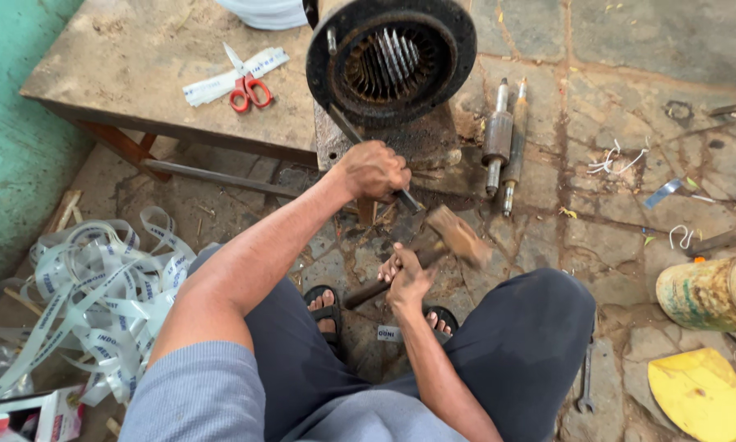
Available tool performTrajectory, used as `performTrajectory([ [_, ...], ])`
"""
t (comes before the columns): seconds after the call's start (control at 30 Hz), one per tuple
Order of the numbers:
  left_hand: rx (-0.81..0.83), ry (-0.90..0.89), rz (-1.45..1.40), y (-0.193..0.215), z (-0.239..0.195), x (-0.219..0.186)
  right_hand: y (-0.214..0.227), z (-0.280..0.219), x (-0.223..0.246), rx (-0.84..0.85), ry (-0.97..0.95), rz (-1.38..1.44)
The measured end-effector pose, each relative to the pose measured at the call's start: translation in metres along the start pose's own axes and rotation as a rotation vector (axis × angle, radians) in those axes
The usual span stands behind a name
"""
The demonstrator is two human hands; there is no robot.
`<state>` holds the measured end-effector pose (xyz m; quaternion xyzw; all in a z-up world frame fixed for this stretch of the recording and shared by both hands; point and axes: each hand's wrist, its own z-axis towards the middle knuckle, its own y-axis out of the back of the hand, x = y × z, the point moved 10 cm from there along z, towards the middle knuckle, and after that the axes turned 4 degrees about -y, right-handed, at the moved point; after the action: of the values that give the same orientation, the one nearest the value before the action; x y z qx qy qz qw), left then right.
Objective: The person uses a hammer and a metal rod to tap and adjust components inside a motor casing while sitting on the ground.
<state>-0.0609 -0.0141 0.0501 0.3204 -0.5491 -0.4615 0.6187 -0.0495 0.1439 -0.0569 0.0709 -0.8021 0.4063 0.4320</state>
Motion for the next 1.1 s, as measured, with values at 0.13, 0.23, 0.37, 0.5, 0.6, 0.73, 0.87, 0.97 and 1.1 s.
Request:
performTrajectory([
  [0.13,0.112,-0.022,-0.1,0.001,-0.001,0.009,0.0,0.002,0.001,0.005,-0.031,-0.098],
  [0.23,-0.064,0.048,0.029,0.027,-0.003,0.007,-0.001,-0.009,0.007,-0.021,-0.049,-0.158],
  [0.37,0.138,-0.023,-0.057,0.006,0.003,-0.009,0.004,-0.015,0.004,-0.043,-0.099,-0.096],
  [0.5,0.122,-0.036,-0.078,0.002,0.007,-0.008,0.01,-0.014,-0.006,0.015,-0.116,0.027],
  [0.6,0.159,-0.045,-0.079,0.0,0.004,-0.005,0.01,-0.009,-0.013,0.048,-0.13,0.129],
  [0.73,0.212,-0.054,-0.111,-0.013,-0.002,-0.005,-0.003,-0.013,-0.035,0.035,-0.2,0.059],
  [0.87,0.162,-0.072,0.096,-0.017,-0.001,-0.002,-0.013,-0.011,-0.045,0.098,-0.28,0.059],
  [0.97,0.234,-0.07,0.088,-0.019,0.0,0.003,-0.013,-0.014,-0.049,0.026,-0.271,0.261],
  [1.1,0.172,-0.03,0.047,-0.014,0.001,0.007,-0.004,-0.011,-0.053,0.058,-0.375,0.088],
])
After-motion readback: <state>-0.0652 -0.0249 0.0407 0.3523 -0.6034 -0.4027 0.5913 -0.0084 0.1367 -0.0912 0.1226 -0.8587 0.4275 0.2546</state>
